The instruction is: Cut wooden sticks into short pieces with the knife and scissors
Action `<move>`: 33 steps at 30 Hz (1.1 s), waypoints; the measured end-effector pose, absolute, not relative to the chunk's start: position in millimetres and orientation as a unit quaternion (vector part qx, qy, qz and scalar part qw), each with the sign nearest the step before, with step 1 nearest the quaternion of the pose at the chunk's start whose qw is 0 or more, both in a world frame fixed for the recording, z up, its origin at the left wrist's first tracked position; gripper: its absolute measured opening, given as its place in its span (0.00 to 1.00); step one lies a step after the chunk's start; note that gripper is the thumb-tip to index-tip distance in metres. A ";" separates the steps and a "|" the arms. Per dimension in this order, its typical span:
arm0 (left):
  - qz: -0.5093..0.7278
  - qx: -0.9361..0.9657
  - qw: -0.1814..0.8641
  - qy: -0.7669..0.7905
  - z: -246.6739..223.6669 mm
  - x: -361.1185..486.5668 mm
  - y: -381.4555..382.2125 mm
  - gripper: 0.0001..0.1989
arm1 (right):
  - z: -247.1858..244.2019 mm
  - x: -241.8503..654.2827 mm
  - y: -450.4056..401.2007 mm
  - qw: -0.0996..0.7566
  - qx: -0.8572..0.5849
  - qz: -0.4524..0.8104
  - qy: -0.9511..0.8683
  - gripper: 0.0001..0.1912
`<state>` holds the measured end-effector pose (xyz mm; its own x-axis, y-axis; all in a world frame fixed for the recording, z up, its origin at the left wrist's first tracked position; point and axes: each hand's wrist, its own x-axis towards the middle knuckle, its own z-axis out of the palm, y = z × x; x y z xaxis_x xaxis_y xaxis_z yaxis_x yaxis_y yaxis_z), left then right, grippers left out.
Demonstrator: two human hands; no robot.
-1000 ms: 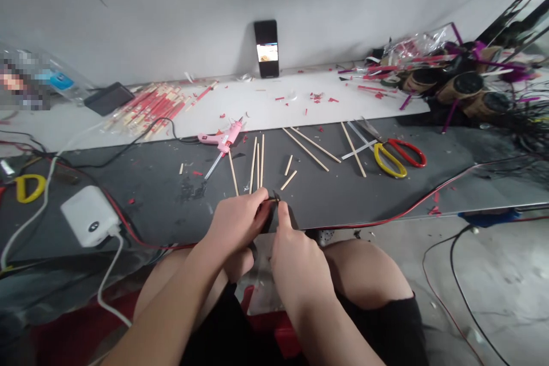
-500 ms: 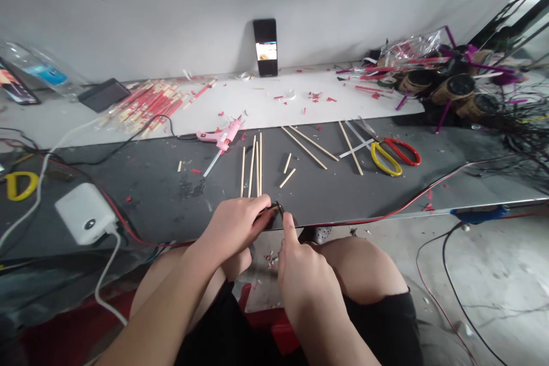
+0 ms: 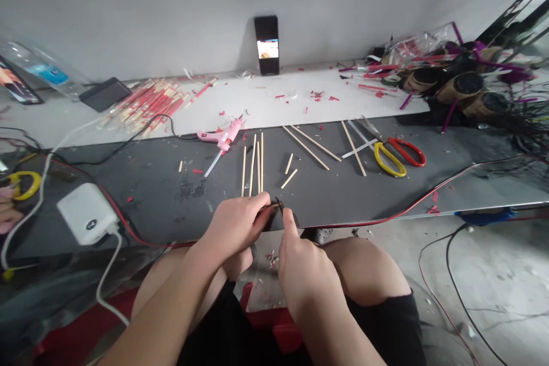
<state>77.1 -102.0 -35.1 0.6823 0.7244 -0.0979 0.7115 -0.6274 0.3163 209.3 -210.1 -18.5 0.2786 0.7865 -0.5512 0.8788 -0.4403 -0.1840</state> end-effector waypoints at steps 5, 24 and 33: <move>0.012 0.907 0.163 0.388 -32.8 77.8 -103.7 0.09 | -11.3 207.6 -207.4 0.092 0.796 -0.301 0.518 0.32; -0.010 0.911 0.139 0.388 -30.0 79.2 -103.8 0.09 | -13.9 207.2 -205.9 0.081 0.792 -0.302 0.524 0.32; -0.027 0.910 0.130 0.392 -29.7 80.8 -105.0 0.10 | -14.4 204.6 -208.0 0.082 0.795 -0.302 0.520 0.32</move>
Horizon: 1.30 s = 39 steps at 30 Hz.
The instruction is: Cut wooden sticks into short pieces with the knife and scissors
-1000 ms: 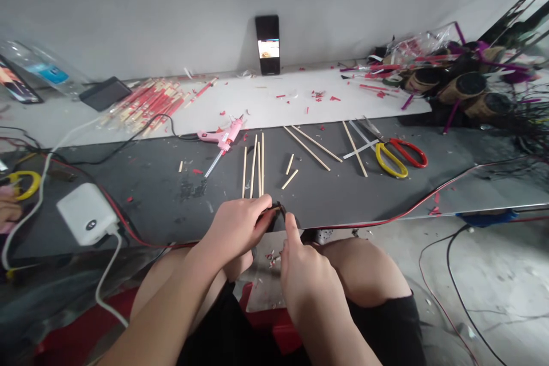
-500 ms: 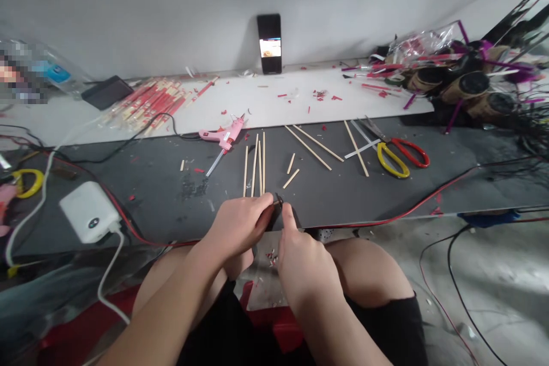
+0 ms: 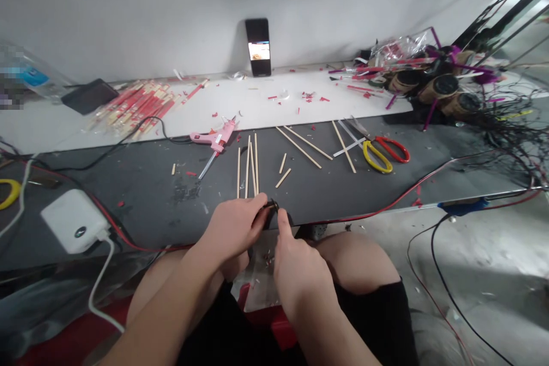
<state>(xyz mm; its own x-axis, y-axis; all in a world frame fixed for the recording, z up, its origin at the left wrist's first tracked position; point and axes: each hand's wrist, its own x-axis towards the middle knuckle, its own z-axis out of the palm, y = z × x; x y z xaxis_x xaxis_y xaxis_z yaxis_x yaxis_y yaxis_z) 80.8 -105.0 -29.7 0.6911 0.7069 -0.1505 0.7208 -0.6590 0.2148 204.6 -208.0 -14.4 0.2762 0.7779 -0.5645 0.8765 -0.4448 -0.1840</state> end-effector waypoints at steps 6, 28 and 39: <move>-0.038 0.908 0.129 0.398 -29.2 80.8 -104.7 0.08 | -14.8 203.1 -204.9 0.066 0.790 -0.289 0.536 0.33; -0.039 0.906 0.129 0.402 -30.1 80.4 -102.7 0.10 | -19.3 199.0 -204.0 0.064 0.791 -0.268 0.547 0.32; -0.014 0.899 0.153 0.411 -30.3 79.6 -100.8 0.10 | -5.8 229.9 -214.1 0.044 0.839 -0.237 0.488 0.35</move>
